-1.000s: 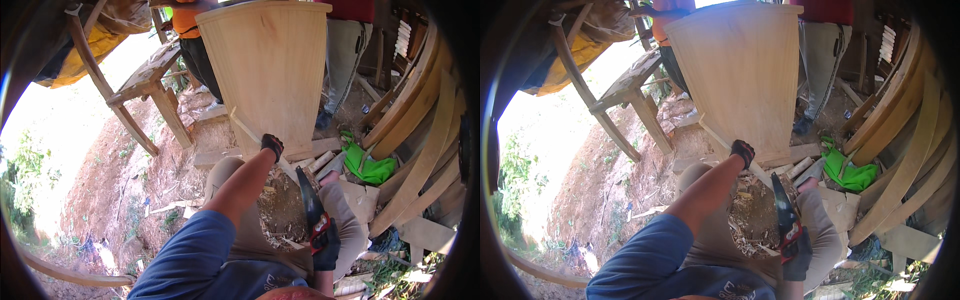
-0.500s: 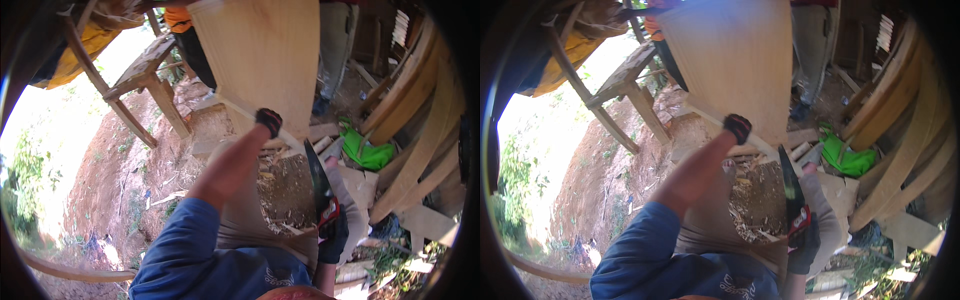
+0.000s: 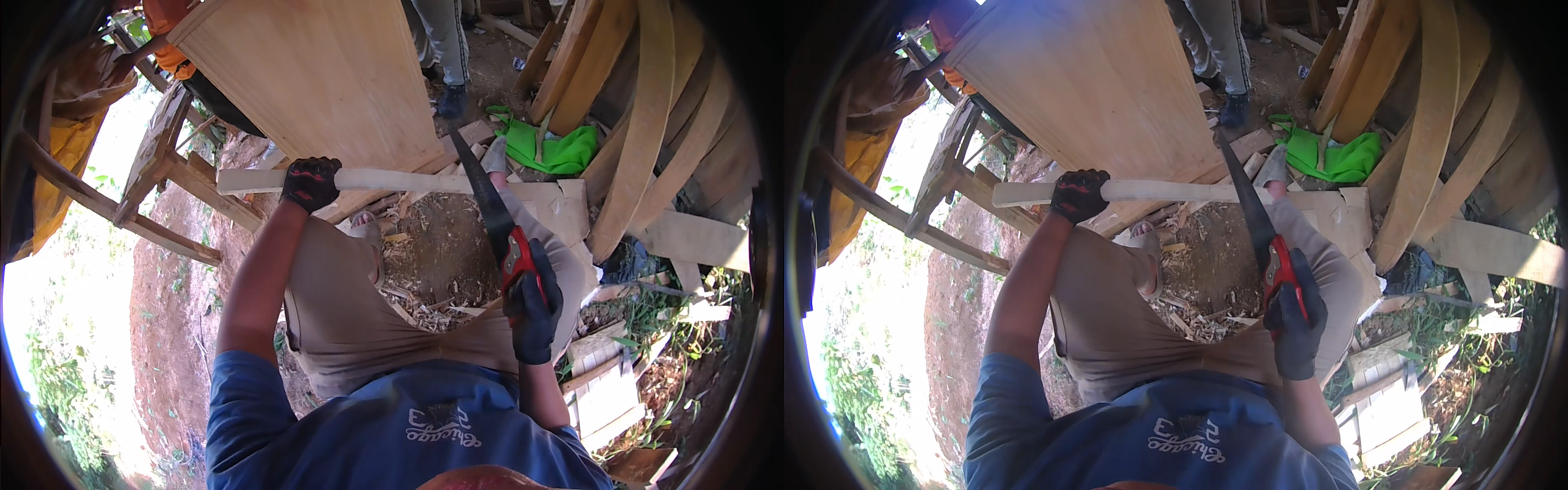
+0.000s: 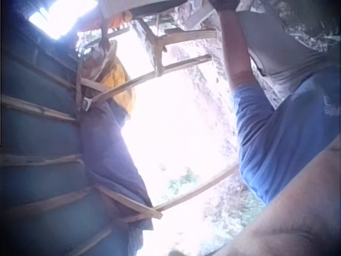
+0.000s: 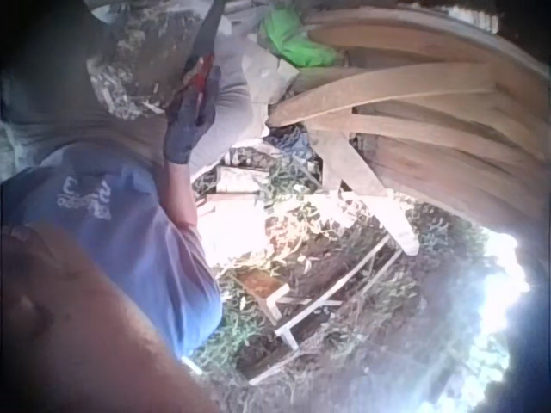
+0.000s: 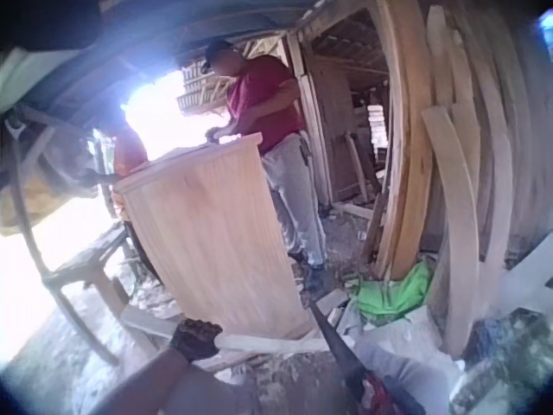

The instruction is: The person saws a thin strip of wood using a hand saw while holding it steady with one hand.

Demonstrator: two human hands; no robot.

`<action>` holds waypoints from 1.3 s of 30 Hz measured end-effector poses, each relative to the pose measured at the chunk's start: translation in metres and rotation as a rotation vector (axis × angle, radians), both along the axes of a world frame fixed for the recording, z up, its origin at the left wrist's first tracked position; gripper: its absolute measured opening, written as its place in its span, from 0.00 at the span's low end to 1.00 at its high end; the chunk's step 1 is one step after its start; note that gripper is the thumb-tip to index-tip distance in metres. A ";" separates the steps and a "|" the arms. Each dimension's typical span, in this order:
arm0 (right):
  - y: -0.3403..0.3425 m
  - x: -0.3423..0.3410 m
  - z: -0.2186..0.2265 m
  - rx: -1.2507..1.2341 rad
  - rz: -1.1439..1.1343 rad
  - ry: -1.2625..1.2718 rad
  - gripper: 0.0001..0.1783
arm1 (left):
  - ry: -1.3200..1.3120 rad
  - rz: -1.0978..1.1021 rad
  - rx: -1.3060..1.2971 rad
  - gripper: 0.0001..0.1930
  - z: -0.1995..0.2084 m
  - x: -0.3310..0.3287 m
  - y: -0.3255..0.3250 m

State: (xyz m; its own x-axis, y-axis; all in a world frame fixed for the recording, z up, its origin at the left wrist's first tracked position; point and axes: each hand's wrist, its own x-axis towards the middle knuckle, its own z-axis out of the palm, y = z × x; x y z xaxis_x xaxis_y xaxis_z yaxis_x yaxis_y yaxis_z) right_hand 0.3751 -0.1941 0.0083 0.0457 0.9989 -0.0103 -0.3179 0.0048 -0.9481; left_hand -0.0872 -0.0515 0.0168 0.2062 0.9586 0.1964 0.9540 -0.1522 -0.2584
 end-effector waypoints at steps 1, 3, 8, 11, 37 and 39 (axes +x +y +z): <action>0.000 -0.002 -0.005 -0.001 -0.002 -0.010 0.29 | 0.024 -0.011 -0.036 0.09 -0.003 0.005 0.000; 0.002 -0.008 -0.024 -0.053 0.043 0.056 0.29 | 0.084 -0.035 -0.104 0.09 -0.002 0.010 -0.001; 0.002 -0.021 -0.076 -0.173 0.135 0.232 0.28 | 0.152 -0.208 -0.123 0.11 -0.018 -0.002 0.017; 0.007 -0.026 -0.086 -0.219 0.171 0.300 0.28 | 0.224 -0.195 -0.190 0.12 -0.034 -0.005 0.040; 0.057 -0.053 -0.162 -0.313 0.211 0.427 0.27 | 0.155 0.143 -0.453 0.17 -0.077 -0.007 0.026; 0.061 -0.047 -0.154 -0.279 0.222 0.451 0.28 | 0.119 0.162 -0.403 0.16 -0.093 -0.014 0.026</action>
State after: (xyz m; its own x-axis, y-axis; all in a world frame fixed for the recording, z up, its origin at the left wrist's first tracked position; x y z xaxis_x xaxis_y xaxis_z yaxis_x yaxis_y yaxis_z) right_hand 0.3284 -0.1326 -0.1456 -0.2350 0.9406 -0.2451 -0.6562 -0.3396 -0.6739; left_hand -0.1009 -0.0251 -0.0765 0.0454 0.9756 -0.2149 0.9408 -0.1140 -0.3191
